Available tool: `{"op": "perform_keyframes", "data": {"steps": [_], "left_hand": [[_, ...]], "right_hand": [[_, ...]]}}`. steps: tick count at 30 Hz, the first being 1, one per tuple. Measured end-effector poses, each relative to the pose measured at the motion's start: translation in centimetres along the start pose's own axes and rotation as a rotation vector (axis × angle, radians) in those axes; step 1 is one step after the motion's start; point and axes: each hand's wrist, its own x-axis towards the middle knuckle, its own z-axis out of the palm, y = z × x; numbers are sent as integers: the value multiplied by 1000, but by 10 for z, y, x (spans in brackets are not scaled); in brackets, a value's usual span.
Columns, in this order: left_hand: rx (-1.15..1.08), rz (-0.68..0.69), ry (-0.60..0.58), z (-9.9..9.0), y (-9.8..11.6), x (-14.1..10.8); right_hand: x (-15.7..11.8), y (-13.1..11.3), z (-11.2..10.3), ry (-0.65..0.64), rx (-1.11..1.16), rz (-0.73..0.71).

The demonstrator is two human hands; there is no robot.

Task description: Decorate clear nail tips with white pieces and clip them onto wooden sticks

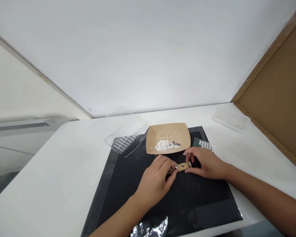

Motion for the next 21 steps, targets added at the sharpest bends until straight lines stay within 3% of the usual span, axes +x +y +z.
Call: {"op": "perform_keyframes", "data": {"steps": [21], "left_hand": [[-89, -41, -14, 6, 1, -1]], "right_hand": [[0, -2, 0, 1, 37, 38]]}}
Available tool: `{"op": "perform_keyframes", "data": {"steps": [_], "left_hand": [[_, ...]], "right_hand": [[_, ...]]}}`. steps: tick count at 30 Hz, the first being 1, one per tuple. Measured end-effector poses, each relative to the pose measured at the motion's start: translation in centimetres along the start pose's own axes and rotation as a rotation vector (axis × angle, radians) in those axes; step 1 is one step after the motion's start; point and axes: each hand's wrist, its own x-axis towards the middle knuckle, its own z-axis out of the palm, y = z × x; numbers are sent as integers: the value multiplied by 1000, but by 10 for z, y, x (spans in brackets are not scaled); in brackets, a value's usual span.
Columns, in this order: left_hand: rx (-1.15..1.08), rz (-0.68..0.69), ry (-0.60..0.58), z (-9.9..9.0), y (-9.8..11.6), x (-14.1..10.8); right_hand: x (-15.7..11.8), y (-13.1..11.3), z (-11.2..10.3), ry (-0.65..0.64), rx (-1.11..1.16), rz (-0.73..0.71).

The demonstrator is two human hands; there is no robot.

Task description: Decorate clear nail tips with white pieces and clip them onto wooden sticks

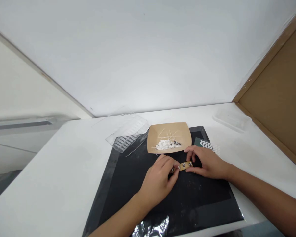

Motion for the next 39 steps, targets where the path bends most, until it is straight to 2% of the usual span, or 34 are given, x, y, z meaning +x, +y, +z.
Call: {"op": "perform_keyframes", "data": {"steps": [11, 23, 34, 39], "left_hand": [[-11, -4, -15, 2, -2, 0], [-6, -34, -67, -4, -2, 0], [-24, -39, -65, -3, -4, 0], [-31, -35, -65, -3, -4, 0]], "right_hand": [[1, 0, 0, -3, -3, -3], [0, 2, 0, -9, -17, -19], [0, 2, 0, 5, -55, -76], [2, -8, -1, 67, -104, -131]]}}
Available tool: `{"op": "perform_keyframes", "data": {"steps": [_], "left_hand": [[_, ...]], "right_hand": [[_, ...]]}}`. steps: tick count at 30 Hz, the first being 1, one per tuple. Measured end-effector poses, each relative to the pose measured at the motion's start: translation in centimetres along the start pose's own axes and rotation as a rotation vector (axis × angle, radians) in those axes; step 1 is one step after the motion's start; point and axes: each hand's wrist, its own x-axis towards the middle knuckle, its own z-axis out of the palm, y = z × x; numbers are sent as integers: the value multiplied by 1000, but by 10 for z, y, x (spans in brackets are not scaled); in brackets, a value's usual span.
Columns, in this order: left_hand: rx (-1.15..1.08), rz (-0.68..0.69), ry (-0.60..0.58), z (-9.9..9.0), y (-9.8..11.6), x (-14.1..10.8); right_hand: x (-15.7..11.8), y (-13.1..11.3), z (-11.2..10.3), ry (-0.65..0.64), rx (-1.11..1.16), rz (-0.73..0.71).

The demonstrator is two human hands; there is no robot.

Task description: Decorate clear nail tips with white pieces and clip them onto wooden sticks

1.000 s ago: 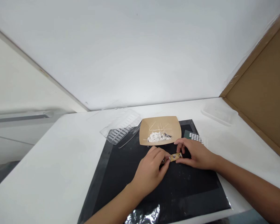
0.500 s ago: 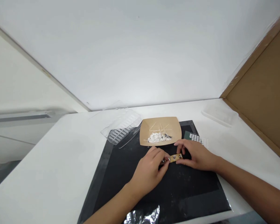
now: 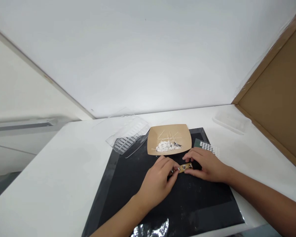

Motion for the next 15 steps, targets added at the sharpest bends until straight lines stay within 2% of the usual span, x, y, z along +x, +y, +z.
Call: {"op": "perform_keyframes", "data": {"steps": [5, 15], "left_hand": [[-12, 7, 1, 2, -2, 1], [-1, 12, 5, 2, -2, 0]], "right_hand": [[4, -7, 3, 91, 9, -82], [9, -5, 10, 56, 19, -133]]}}
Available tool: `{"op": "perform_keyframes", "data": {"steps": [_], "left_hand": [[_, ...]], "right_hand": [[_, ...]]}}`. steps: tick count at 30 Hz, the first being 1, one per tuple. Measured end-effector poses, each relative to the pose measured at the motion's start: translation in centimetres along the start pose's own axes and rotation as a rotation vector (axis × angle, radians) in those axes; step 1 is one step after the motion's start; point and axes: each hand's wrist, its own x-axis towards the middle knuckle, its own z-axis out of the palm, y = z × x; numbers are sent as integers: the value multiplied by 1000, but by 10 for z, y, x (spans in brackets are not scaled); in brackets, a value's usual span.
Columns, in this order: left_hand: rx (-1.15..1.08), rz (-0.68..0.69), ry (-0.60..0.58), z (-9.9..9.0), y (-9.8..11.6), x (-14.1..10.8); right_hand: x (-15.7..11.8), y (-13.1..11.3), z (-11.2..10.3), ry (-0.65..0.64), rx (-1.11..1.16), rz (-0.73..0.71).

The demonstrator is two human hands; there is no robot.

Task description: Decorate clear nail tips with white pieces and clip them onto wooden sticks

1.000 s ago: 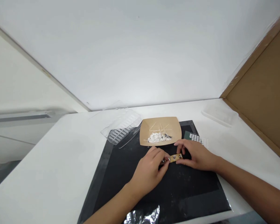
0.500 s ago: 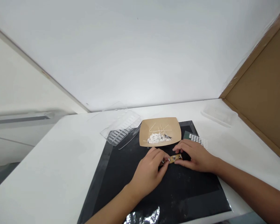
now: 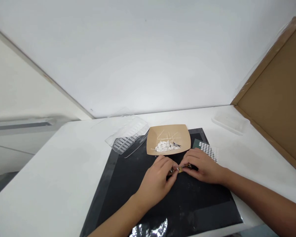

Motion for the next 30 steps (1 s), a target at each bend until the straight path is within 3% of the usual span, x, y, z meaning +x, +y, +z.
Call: {"op": "perform_keyframes", "data": {"steps": [13, 25, 30], "left_hand": [[14, -16, -3, 0, 1, 0], [10, -9, 5, 0, 2, 0], [-15, -16, -4, -1, 3, 0]], "right_hand": [[0, 4, 4, 2, 51, 79], [1, -3, -8, -73, 47, -18], [-1, 0, -5, -59, 54, 46]]}}
